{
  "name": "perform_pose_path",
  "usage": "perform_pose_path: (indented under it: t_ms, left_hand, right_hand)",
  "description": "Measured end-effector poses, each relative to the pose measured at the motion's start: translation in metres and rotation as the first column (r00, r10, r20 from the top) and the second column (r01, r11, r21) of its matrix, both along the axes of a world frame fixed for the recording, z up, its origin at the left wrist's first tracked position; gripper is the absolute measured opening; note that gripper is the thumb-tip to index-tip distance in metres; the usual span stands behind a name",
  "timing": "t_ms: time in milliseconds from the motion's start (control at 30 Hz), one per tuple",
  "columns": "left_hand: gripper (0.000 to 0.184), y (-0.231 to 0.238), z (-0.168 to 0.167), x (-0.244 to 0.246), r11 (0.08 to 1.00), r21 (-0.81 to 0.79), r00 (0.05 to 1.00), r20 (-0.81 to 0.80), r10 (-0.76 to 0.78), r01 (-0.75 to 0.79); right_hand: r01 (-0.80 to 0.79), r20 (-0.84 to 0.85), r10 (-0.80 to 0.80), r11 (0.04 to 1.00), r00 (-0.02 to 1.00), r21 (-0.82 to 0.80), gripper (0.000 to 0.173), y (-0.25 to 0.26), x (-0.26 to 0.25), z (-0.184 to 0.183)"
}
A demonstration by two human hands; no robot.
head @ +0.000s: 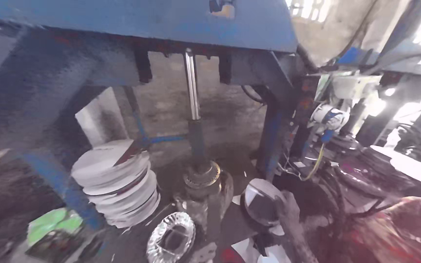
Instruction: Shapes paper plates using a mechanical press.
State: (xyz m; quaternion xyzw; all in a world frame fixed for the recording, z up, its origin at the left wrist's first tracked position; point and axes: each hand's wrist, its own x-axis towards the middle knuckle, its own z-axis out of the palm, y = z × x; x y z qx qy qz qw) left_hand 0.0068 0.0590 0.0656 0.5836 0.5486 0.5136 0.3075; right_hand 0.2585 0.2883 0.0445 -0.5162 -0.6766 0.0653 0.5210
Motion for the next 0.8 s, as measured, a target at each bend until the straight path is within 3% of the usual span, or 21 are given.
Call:
perform_pose_path:
  t_ms: [33,100,167,233,300,367,433,500,567,633,667,733,800]
  left_hand:
    - [0.044,0.009,-0.003,0.002,0.999,-0.01,0.997,0.066,0.033,-0.032]
    - [0.048,0.025,-0.016,0.008,0.994,-0.033,0.971,0.213,0.107,-0.102]
    - [0.028,0.036,-0.019,0.021,0.976,-0.086,0.914,0.343,0.218,-0.2]
    - [0.021,0.04,-0.018,0.031,0.936,-0.138,0.855,0.379,0.353,-0.325]
    - [0.026,0.038,-0.016,0.03,0.895,-0.102,0.838,0.318,0.443,-0.435]
    - [0.026,0.031,-0.016,0.021,0.873,0.01,0.853,0.22,0.473,-0.487]
    - [0.029,0.021,-0.011,0.01,0.86,0.098,0.863,0.136,0.487,-0.501]
    - [0.036,0.014,-0.009,0.004,0.84,0.114,0.847,0.092,0.523,-0.531]
    - [0.044,0.007,-0.007,-0.003,0.85,0.12,0.858,0.035,0.513,-0.513]
    - [0.039,0.004,-0.012,-0.009,0.856,0.149,0.867,0.011,0.499,-0.495]
    - [0.036,0.003,-0.015,-0.01,0.856,0.164,0.869,0.02,0.494,-0.49]
    - [0.033,0.002,-0.015,-0.006,0.87,0.128,0.879,0.045,0.475,-0.477]
    - [0.037,-0.003,-0.008,0.003,0.905,0.044,0.906,0.036,0.422,-0.423]
  right_hand:
    - [-0.048,-0.105,0.055,0.996,0.993,0.07,0.035,-0.008,-0.005,0.001]
    - [-0.264,-0.172,0.271,0.962,0.947,0.064,0.042,-0.041,-0.015,0.009]
    - [-0.533,-0.033,0.532,0.844,0.846,-0.056,0.032,-0.081,-0.025,0.026]
    - [-0.635,0.139,0.657,0.753,0.741,-0.172,0.023,-0.09,-0.034,0.032]
    - [-0.482,0.24,0.505,0.863,0.829,-0.15,0.027,-0.067,-0.033,0.024]
    - [-0.151,0.34,0.228,0.959,0.912,-0.239,0.049,-0.033,-0.021,0.021]
    - [0.127,0.474,0.115,0.885,0.873,-0.449,0.07,0.001,-0.007,0.018]
    - [0.256,0.553,0.083,0.823,0.829,-0.507,0.064,0.019,-0.002,0.016]
    - [0.195,0.431,-0.036,0.923,0.902,-0.331,0.046,0.017,-0.001,0.009]
    - [0.063,0.107,-0.055,0.996,0.993,-0.071,0.034,0.005,-0.004,0.005]
    - [0.003,-0.042,-0.002,0.999,0.999,0.036,0.034,-0.004,-0.008,0.004]
    - [-0.206,-0.235,0.206,0.978,0.95,0.023,0.042,-0.037,-0.019,0.011]
    - [-0.461,-0.218,0.446,0.887,0.868,-0.025,0.042,-0.085,-0.032,0.021]
